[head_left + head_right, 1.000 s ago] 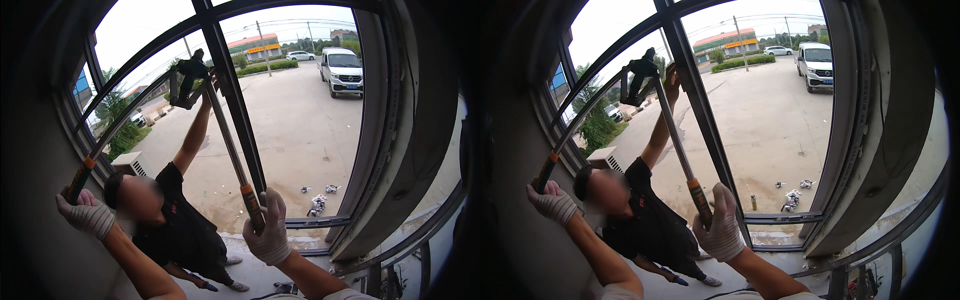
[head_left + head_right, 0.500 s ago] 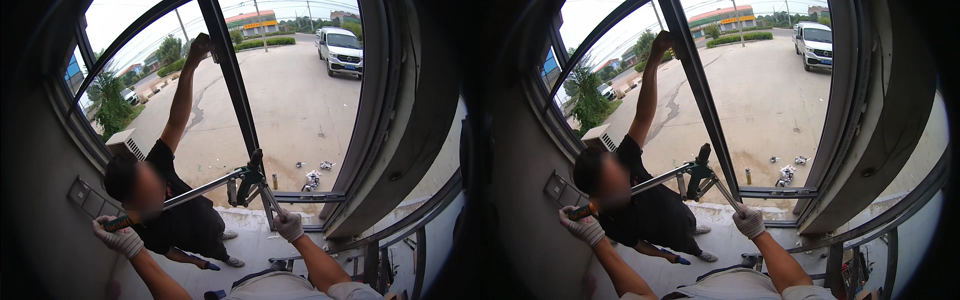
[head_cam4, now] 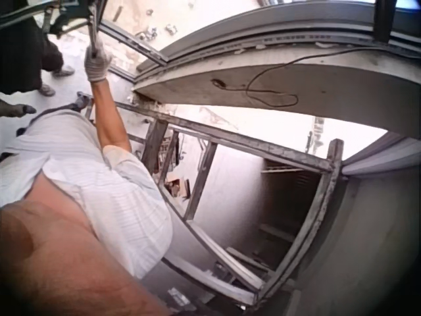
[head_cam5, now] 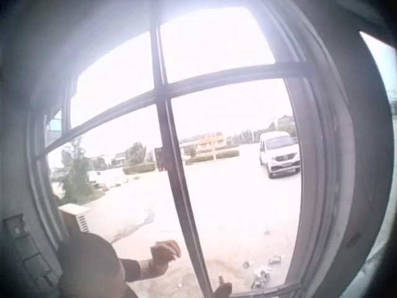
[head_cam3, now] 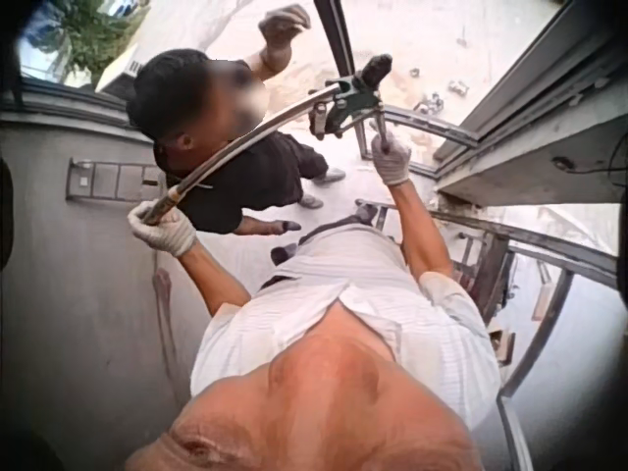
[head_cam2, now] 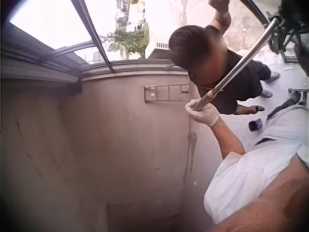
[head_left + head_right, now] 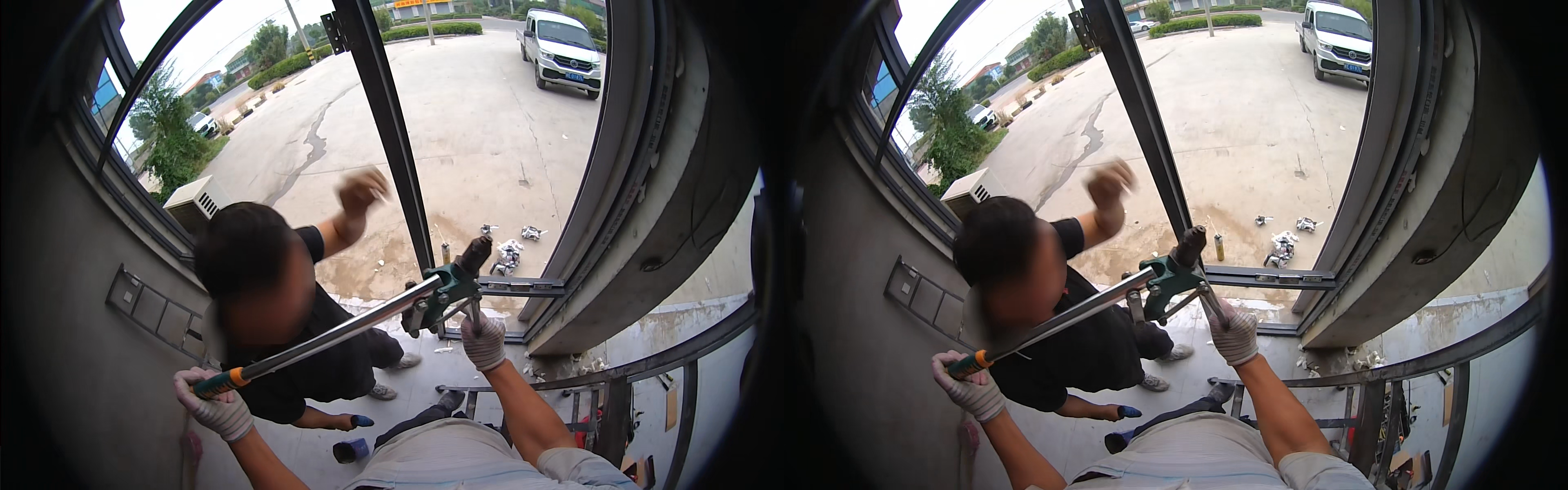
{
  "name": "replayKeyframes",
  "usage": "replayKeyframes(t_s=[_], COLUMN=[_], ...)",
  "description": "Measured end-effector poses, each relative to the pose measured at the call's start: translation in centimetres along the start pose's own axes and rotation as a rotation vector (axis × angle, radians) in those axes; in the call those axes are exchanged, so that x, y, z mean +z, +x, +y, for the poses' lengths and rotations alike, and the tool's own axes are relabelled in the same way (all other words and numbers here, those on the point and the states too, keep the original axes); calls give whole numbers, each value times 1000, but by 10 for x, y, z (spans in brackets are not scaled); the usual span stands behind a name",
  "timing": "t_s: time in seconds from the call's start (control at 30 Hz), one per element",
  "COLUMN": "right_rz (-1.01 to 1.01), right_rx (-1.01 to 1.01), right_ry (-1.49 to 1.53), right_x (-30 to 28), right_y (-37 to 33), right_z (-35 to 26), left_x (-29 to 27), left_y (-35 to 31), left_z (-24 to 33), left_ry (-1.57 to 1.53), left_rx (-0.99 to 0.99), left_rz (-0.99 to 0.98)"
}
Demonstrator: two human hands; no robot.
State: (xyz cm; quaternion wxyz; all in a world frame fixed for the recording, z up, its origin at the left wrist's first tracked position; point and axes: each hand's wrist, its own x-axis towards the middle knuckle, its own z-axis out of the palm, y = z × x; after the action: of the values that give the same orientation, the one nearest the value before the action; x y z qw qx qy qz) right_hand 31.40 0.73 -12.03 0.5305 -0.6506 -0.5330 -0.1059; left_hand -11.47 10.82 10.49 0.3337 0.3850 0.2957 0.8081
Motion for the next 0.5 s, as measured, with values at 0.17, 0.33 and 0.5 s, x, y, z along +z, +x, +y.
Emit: replayKeyframes(t_s=[0.17, 0.33, 0.5], right_rz=[119, 83, -45], right_rx=[58, 83, 49], right_ry=[52, 329, 315], right_x=[-2, -5, -23], right_y=[-1, 2, 10], right_z=[-7, -38, -68], left_x=[-11, -42, -78], left_y=[-42, -82, -115], left_z=[-25, -47, -65], left_ry=[159, 166, 152], left_rx=[-253, -516, -884], left_rz=[-220, -364, -349])
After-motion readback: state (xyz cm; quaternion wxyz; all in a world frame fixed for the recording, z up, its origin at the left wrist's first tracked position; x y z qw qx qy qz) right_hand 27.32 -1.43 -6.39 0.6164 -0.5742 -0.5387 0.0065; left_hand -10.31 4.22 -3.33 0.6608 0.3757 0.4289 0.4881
